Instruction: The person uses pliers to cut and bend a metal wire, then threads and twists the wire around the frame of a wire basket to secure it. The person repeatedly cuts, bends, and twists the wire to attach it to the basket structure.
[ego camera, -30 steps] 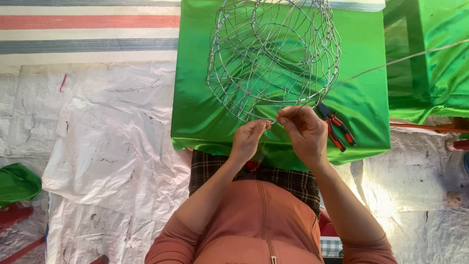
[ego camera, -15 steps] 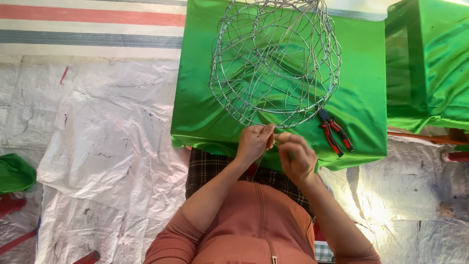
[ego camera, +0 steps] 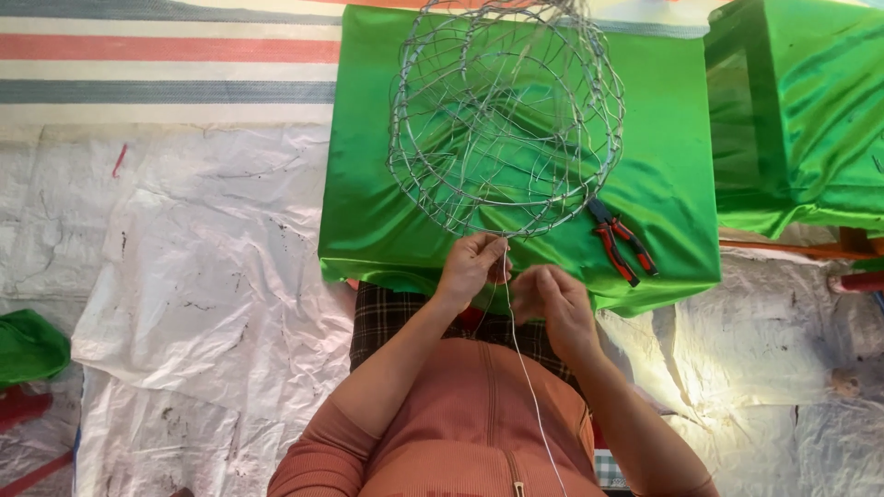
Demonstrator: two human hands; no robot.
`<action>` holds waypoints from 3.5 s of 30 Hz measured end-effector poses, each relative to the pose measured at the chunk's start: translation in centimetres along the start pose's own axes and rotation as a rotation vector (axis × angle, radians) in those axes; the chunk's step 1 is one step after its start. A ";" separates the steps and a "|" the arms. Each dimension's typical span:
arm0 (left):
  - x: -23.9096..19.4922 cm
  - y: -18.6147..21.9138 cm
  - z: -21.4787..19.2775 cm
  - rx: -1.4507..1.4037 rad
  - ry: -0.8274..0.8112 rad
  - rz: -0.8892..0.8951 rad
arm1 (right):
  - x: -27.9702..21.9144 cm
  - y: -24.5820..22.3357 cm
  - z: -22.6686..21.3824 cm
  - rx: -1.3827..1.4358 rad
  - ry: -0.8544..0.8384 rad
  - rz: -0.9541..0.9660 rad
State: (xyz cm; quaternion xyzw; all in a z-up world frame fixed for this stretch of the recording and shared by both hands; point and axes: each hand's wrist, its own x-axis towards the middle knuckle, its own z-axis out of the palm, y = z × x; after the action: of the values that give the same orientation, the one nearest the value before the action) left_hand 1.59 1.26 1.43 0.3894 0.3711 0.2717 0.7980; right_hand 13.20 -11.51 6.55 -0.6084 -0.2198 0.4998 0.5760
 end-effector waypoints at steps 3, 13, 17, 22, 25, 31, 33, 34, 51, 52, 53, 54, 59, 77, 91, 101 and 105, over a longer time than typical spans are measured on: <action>-0.1 -0.2 0.2 0.025 0.059 0.025 | -2.4 -3.2 3.3 0.013 -0.169 0.328; -1.7 3.8 1.3 0.449 0.154 0.067 | -0.6 5.5 -0.5 0.461 -0.172 0.391; -2.0 2.9 1.5 0.362 0.107 -0.060 | 1.1 8.7 -2.7 0.215 0.006 0.238; -1.8 1.6 0.8 0.167 0.057 -0.239 | 4.2 9.6 -3.9 0.016 0.041 0.105; -1.9 2.5 0.4 0.099 0.056 -0.310 | 4.2 9.6 -3.4 -0.028 0.007 0.082; -3.6 3.8 0.7 0.155 0.035 -0.173 | 0.3 7.9 -2.3 -0.073 -0.063 0.247; -4.1 3.7 1.0 0.208 0.017 -0.037 | 0.5 8.1 -1.7 0.064 -0.059 0.271; -4.1 3.5 0.8 0.211 0.011 -0.044 | 0.7 7.4 -0.9 0.069 -0.052 0.274; -4.3 5.6 -2.5 0.297 0.004 0.195 | 5.1 1.4 4.3 0.196 -0.292 0.022; -4.5 5.8 -2.7 0.296 0.005 0.194 | 5.3 1.6 4.3 0.195 -0.293 0.023; -4.6 6.1 -2.9 0.369 -0.049 0.194 | 5.6 1.8 4.2 0.178 -0.290 -0.004; -4.7 6.3 -3.1 0.442 -0.103 0.193 | 5.8 2.0 4.0 0.162 -0.287 -0.031; -5.0 8.4 -3.0 0.667 -0.049 0.303 | 6.2 3.0 3.7 0.175 -0.286 -0.062; -2.4 7.2 -2.0 1.380 -0.103 0.531 | 7.0 5.5 2.6 0.175 -0.289 -0.107; -0.8 5.2 -1.9 0.973 0.054 0.315 | 2.6 0.7 2.7 -0.179 -0.259 -0.068; -0.9 5.1 -1.9 0.794 0.010 0.316 | -2.9 5.1 -2.1 -0.572 -0.187 -0.032; 0.0 3.7 -2.6 0.740 0.001 0.323 | -3.7 2.8 -1.4 -0.607 -0.246 -0.068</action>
State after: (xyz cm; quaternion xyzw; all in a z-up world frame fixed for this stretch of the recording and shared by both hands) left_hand -1.05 4.43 3.38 0.7037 0.3780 0.2419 0.5508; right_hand 12.09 -16.02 5.09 -0.6796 -0.4467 0.4619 0.3539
